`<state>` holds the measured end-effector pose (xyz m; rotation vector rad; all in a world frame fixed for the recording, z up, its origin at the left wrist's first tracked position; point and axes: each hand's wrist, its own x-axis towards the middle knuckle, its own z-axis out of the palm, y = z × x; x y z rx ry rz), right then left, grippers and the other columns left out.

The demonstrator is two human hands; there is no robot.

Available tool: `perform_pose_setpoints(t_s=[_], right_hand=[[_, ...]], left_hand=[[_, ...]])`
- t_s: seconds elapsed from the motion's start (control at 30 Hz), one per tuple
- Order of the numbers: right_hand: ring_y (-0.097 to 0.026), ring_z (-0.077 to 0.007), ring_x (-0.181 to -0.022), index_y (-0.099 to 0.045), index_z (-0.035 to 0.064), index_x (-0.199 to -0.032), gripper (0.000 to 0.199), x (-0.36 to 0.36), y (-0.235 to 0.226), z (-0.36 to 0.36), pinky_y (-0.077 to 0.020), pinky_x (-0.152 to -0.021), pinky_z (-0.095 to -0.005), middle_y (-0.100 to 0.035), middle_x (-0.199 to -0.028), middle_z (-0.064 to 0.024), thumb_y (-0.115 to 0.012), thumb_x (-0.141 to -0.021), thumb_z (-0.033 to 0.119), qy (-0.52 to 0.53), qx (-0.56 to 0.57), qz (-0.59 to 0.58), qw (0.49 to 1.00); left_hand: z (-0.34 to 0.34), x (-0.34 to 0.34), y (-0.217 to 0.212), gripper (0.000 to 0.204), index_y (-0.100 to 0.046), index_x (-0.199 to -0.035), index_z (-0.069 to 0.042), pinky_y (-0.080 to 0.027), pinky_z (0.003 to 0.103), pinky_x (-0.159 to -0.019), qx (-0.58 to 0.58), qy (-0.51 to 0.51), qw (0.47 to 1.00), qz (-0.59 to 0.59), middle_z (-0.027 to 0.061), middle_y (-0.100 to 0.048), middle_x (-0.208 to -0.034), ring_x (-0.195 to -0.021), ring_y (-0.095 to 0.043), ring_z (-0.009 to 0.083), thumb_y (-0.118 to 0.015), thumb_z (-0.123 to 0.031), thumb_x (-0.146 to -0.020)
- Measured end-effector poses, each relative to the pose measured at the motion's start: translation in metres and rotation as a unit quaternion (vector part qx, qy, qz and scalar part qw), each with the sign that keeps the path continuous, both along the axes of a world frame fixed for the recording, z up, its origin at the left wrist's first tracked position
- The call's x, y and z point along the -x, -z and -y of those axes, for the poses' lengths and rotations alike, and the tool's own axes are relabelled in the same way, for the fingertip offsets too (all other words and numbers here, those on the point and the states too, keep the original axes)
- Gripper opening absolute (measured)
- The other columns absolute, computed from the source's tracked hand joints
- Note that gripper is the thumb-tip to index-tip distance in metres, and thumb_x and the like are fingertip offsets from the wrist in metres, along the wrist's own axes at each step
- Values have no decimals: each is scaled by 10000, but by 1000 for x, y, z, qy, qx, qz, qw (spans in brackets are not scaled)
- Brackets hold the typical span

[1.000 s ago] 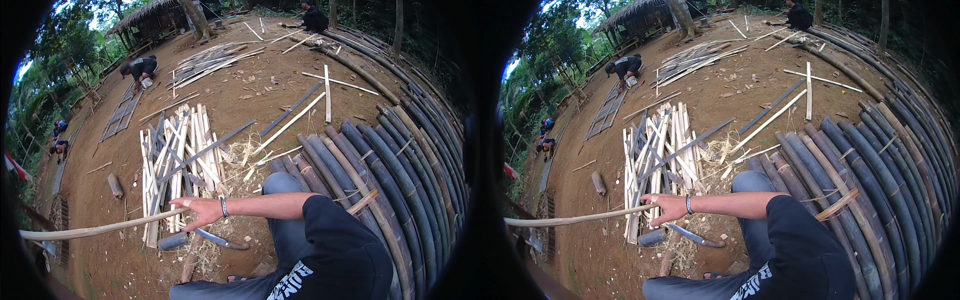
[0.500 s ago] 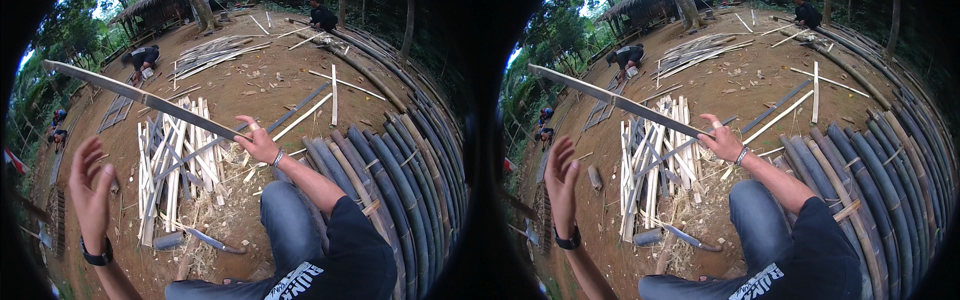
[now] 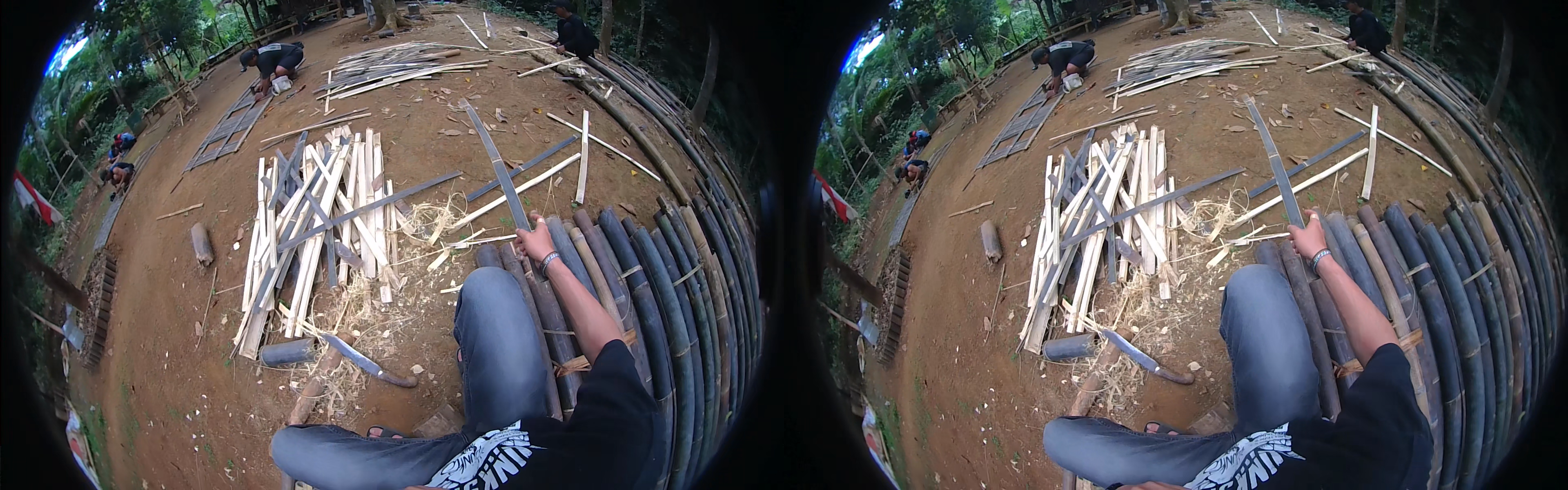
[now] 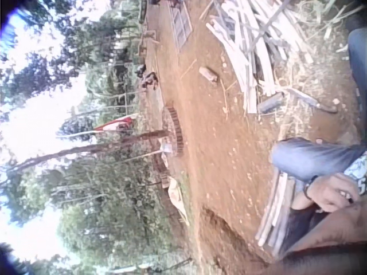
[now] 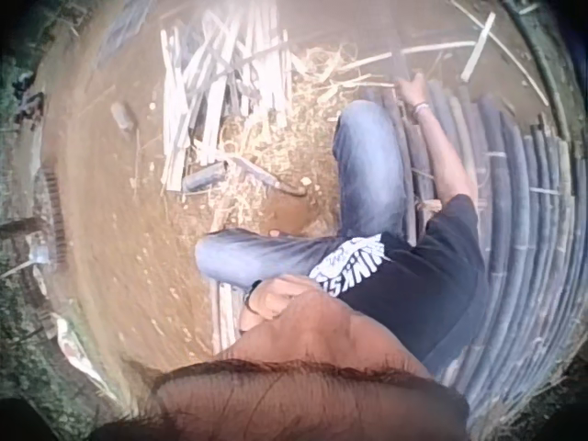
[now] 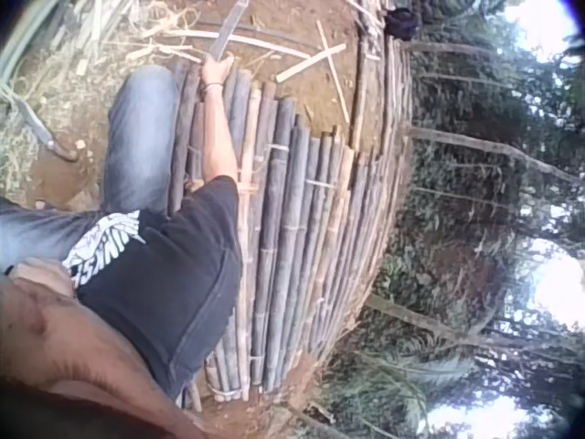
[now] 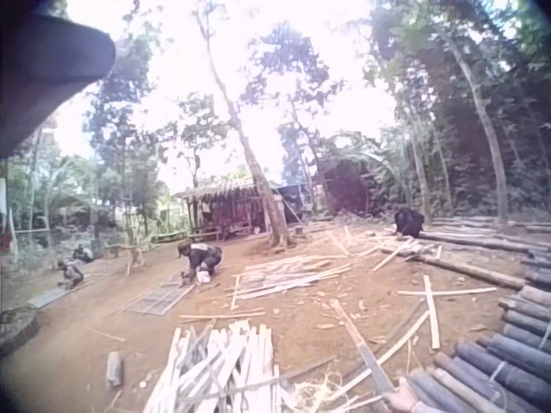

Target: The person uses a long blade to shave and shape a length of bamboo, holding it by one end while sitting in an outdoor workshop.

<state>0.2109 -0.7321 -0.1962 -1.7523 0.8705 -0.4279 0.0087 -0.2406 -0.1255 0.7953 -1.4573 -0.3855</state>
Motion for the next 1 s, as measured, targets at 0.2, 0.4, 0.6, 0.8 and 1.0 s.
perform_pose_setpoints(t_s=[0.2, 0.4, 0.6, 0.8, 1.0], right_hand=[[-496, -134, -459, -187, 30, -1355, 673, -23, 26, 22, -381, -375, -262, -566, -668, -96, -571, -802, 36, 92, -44, 61, 993], [-538, -171, -475, -397, -119, -1117, 409, -55, 59, 53, -417, -375, -287, -580, -671, -151, -586, -828, 102, 117, -90, 94, 985], [-587, -191, -503, -556, -67, -844, 191, -114, 108, 25, -464, -419, -299, -610, -662, -151, -600, -825, 118, 189, -83, 105, 973], [-623, -229, -507, -475, -100, -971, 351, -216, 163, 43, -509, -441, -325, -610, -646, -185, -658, -732, 80, 262, -60, 83, 960], [-638, -271, -840, -503, 10, -1126, 337, -307, 202, 103, -538, -672, -383, -607, -1031, -168, -616, -837, 140, 147, -201, 145, 958]], left_hand=[[2, -9, -114, 156, -578, -853, 5, -521, 364, -690, -77, -257, 887, -376, 181, -583, -892, -740, -606, 244, -643, -134, -879], [35, -50, -125, 148, -516, -979, -19, -502, 344, -703, 132, -106, 906, -389, 185, -601, -1018, -811, -602, 185, -601, -100, -888], [42, -52, -115, 206, -493, -936, -22, -468, 331, -611, 202, -170, 866, -424, 143, -549, -882, -740, -540, 231, -674, -61, -846], [75, -111, -87, 331, -465, -932, -54, -445, 302, -582, 151, -205, 814, -521, 112, -592, -735, -640, -497, 197, -746, -14, -762], [132, -173, -52, 439, -419, -991, -57, -442, 290, -523, 118, -265, 723, -627, 110, -603, -702, -595, -513, 199, -777, -32, -738]])
